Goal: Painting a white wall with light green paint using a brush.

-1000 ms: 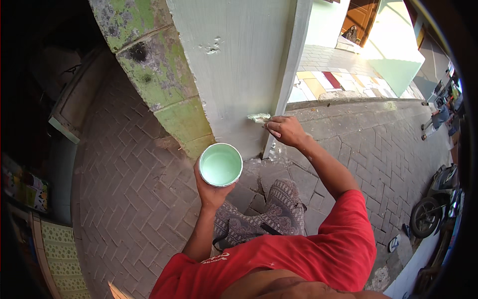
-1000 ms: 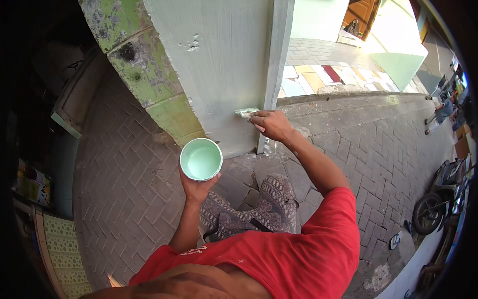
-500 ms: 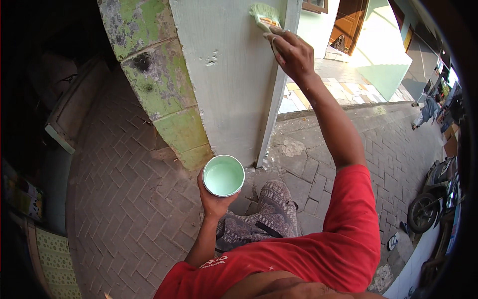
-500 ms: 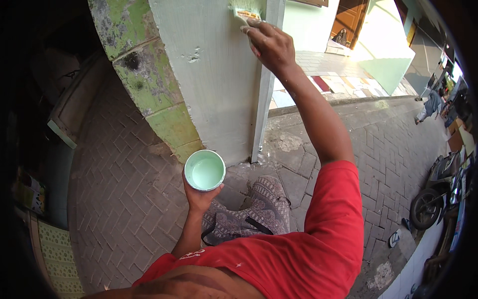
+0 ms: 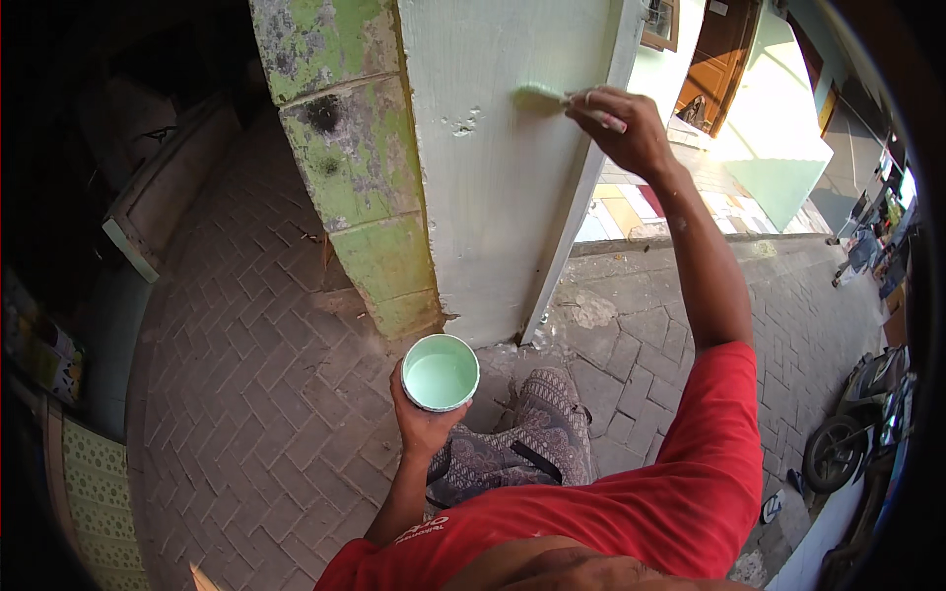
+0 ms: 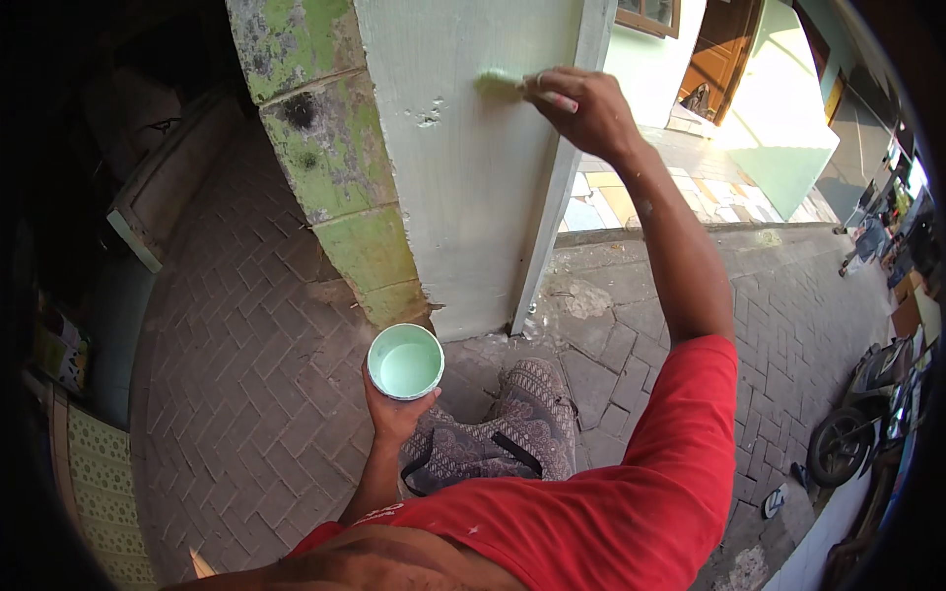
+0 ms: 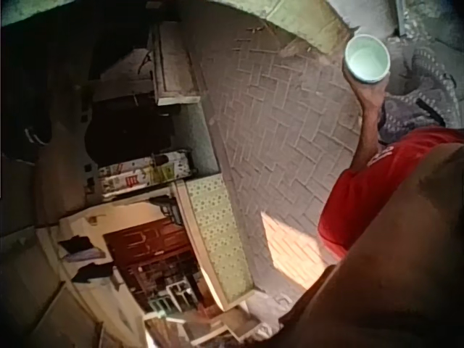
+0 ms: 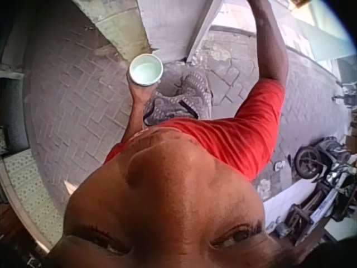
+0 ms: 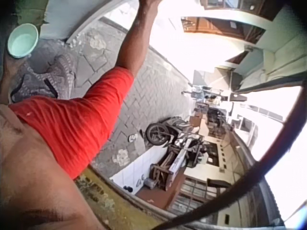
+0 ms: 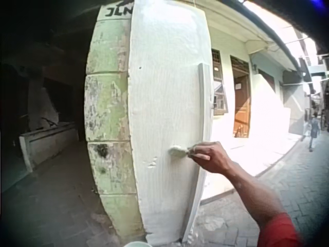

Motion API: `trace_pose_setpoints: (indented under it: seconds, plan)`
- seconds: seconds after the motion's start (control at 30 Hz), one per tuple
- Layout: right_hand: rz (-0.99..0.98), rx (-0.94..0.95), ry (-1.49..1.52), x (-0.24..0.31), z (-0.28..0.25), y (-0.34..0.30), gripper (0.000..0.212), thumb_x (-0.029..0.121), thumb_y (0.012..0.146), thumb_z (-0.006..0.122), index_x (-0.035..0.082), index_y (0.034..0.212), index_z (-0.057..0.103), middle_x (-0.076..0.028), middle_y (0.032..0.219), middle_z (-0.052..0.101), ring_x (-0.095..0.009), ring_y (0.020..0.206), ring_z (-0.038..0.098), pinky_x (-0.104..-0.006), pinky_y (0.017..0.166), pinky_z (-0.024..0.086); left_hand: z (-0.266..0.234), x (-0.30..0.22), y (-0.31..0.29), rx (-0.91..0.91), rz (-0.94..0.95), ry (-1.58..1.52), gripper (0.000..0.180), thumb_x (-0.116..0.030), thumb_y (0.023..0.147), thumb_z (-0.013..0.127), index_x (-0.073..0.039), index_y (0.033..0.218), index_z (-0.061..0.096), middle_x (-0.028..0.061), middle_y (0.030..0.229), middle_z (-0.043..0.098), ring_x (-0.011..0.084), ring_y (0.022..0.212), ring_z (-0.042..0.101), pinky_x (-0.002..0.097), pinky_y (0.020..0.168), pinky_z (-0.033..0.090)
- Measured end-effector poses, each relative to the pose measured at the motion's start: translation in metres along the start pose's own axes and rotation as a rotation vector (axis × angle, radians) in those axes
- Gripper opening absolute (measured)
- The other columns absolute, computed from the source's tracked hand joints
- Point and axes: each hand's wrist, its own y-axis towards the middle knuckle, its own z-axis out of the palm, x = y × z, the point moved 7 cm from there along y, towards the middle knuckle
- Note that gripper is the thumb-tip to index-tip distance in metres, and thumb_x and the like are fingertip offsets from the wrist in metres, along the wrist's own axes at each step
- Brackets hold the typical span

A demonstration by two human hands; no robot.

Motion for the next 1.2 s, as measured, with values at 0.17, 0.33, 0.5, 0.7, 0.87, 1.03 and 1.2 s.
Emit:
trace_pose_setpoints:
  seconds: [0.17,0.33,0.5,0.7,0.87,1.03,1.2]
  plan:
    - [-0.194,-0.55,-0.331,0.009,-0.115,0.111,0.013,0.007,0.093,0.073,0.003,0.105,0.077,-0.013,0.104,0.076,-0.025,0.082,0.075,-0.0342,0.069,0.06,0.014,-0.001,0.005,0.032,-0.02,-0.063,0.114,-0.009,0.062,0.098,-0.001,0.154,0.029,0.0187,0.14,0.052,0.0299,0.127,0.058,0.0441,0.108,0.047]
    - [-0.192,-0.261,-0.478,0.06,0.057,-0.01,0.029,0.012,0.075,0.083,0.02,0.103,0.078,-0.005,0.113,0.075,-0.018,0.082,0.077,-0.0304,0.063,0.06,-0.006,-0.01,-0.002,-0.032,-0.036,-0.03,0.114,-0.008,0.062,0.097,-0.001,0.153,0.029,0.0185,0.139,0.054,0.0295,0.125,0.06,0.0434,0.107,0.049]
    - [-0.137,0.255,-0.098,0.1,0.187,-0.198,0.027,0.018,0.078,0.072,0.016,0.105,0.073,-0.006,0.111,0.074,-0.025,0.096,0.075,-0.0387,0.077,0.06,-0.015,-0.013,-0.005,-0.06,-0.015,-0.036,0.102,0.0,0.063,0.094,-0.001,0.147,0.036,0.0143,0.134,0.057,0.0246,0.122,0.061,0.0402,0.105,0.05]
    - [-0.022,0.485,-0.054,0.066,0.134,-0.086,0.021,0.02,0.095,0.059,0.018,0.107,0.076,-0.004,0.112,0.075,-0.03,0.09,0.073,-0.0445,0.076,0.059,-0.024,0.004,-0.012,-0.054,-0.095,-0.093,0.112,-0.006,0.061,0.097,-0.001,0.152,0.031,0.018,0.141,0.052,0.0289,0.126,0.059,0.0431,0.108,0.048]
    - [-0.292,-0.199,-0.219,0.062,-0.042,0.128,0.011,0.01,0.093,0.073,0.009,0.102,0.078,-0.009,0.107,0.077,-0.027,0.086,0.076,-0.0362,0.073,0.062,-0.015,-0.001,-0.008,-0.054,-0.018,-0.02,0.113,-0.007,0.061,0.097,-0.001,0.153,0.031,0.0184,0.142,0.051,0.0298,0.128,0.058,0.0438,0.108,0.048]
    - [-0.213,-0.405,-0.356,0.072,-0.064,0.168,0.011,0.007,0.092,0.069,0.005,0.099,0.077,-0.014,0.103,0.076,-0.034,0.083,0.074,-0.0395,0.071,0.059,0.008,-0.003,-0.003,-0.004,-0.025,-0.099,0.114,-0.008,0.061,0.098,-0.003,0.154,0.031,0.0186,0.143,0.05,0.0301,0.13,0.056,0.0452,0.109,0.047]
    - [-0.464,-0.02,-0.332,0.127,0.117,-0.026,0.032,0.028,0.074,0.078,0.012,0.101,0.069,-0.009,0.113,0.07,-0.023,0.095,0.075,-0.0351,0.075,0.062,-0.006,-0.014,-0.01,-0.023,-0.004,-0.038,0.115,-0.009,0.061,0.098,-0.002,0.154,0.031,0.0182,0.144,0.049,0.0302,0.13,0.056,0.0445,0.11,0.047]
